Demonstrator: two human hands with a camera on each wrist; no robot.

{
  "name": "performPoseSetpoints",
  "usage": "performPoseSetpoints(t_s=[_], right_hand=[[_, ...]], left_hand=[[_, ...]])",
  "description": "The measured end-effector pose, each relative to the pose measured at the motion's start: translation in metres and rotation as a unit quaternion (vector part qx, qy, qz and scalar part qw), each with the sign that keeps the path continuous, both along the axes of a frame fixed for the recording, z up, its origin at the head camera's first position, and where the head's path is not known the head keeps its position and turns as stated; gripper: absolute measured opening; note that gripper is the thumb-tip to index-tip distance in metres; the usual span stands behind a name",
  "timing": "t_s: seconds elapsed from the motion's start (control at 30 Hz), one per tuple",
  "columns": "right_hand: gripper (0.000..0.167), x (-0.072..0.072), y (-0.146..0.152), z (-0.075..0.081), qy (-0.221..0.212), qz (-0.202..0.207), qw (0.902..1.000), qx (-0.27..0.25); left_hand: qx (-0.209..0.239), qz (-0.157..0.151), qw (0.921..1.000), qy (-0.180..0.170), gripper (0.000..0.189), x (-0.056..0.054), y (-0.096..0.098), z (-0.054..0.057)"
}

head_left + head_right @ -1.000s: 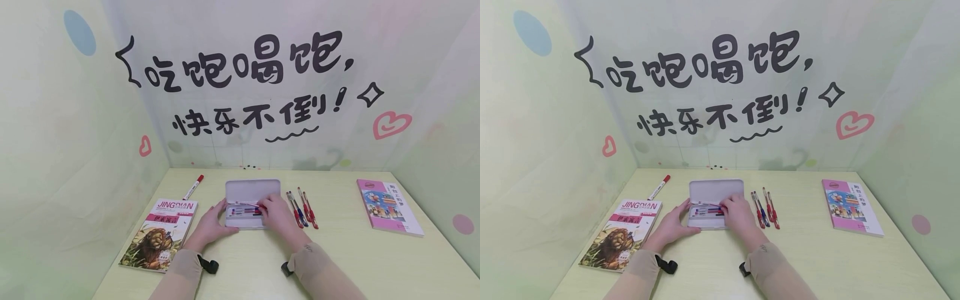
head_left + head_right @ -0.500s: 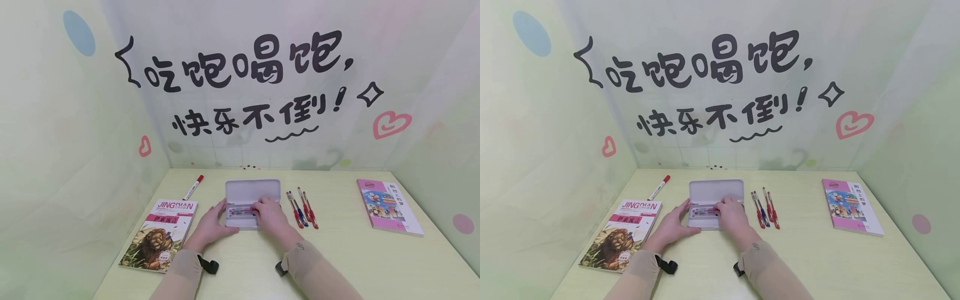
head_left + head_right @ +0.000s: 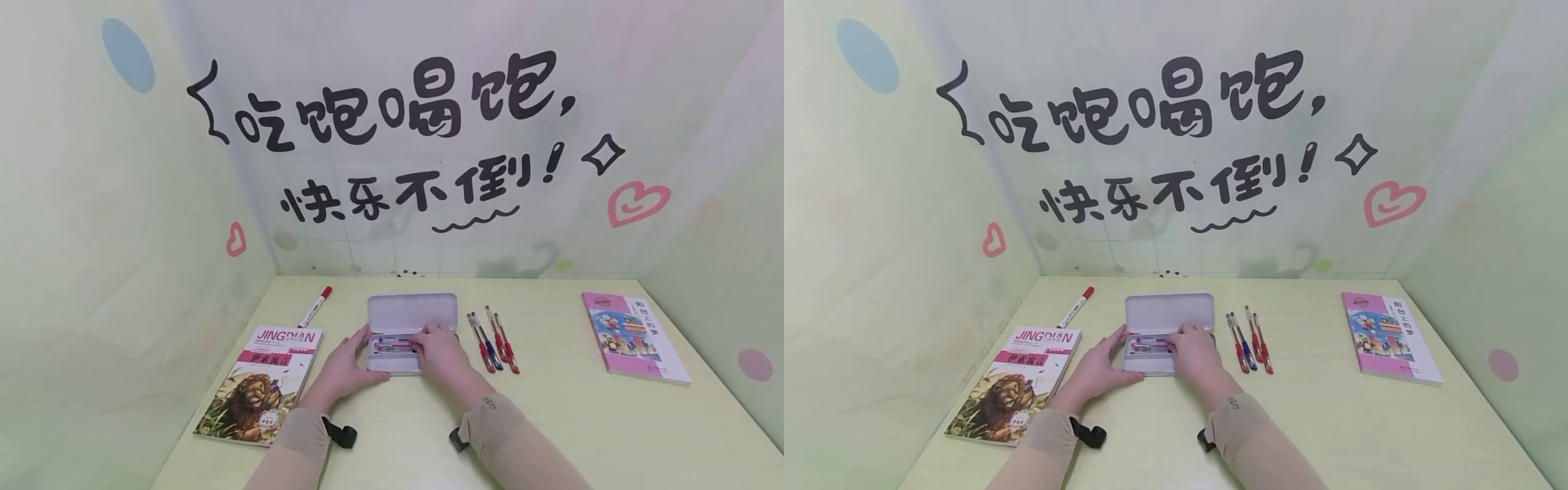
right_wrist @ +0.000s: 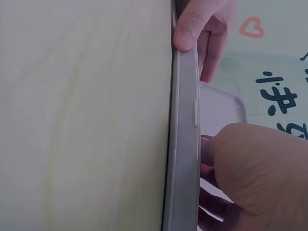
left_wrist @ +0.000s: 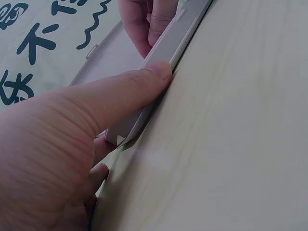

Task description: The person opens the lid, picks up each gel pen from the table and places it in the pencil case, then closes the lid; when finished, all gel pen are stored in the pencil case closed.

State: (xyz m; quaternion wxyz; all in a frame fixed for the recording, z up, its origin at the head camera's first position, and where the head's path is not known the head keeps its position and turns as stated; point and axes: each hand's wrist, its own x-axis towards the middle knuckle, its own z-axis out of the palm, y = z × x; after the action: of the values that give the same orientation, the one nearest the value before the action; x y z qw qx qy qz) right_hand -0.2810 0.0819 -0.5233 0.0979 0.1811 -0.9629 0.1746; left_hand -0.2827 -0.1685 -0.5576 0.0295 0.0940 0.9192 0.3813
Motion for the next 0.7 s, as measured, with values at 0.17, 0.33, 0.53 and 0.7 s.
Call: performPoseSetpoints(t_s=[0.17,0.33,0.53,0.7], right_hand=[[0.017,0.0,0.003,-0.001,-0.003,-0.003,0.9995,-0.033],[0.017,-0.002,0.011,-0.006,0.006,-0.018,0.997,-0.075],[0.019,-0.004,0.029,-0.008,0.021,-0.055,0.9929,-0.103],[0.024,0.001,0.053,-0.008,0.04,-0.081,0.987,-0.133]], left_hand=[[0.001,-0.001,1.0,-0.001,0.123,0.001,0.0,0.001],[0.0,-0.004,1.0,-0.002,0.123,0.002,0.0,0.0],[-0.008,-0.009,0.9999,0.006,0.124,0.0,0.001,0.0],[-0.009,-0.01,0.9999,0.005,0.125,0.0,0.001,0.001]])
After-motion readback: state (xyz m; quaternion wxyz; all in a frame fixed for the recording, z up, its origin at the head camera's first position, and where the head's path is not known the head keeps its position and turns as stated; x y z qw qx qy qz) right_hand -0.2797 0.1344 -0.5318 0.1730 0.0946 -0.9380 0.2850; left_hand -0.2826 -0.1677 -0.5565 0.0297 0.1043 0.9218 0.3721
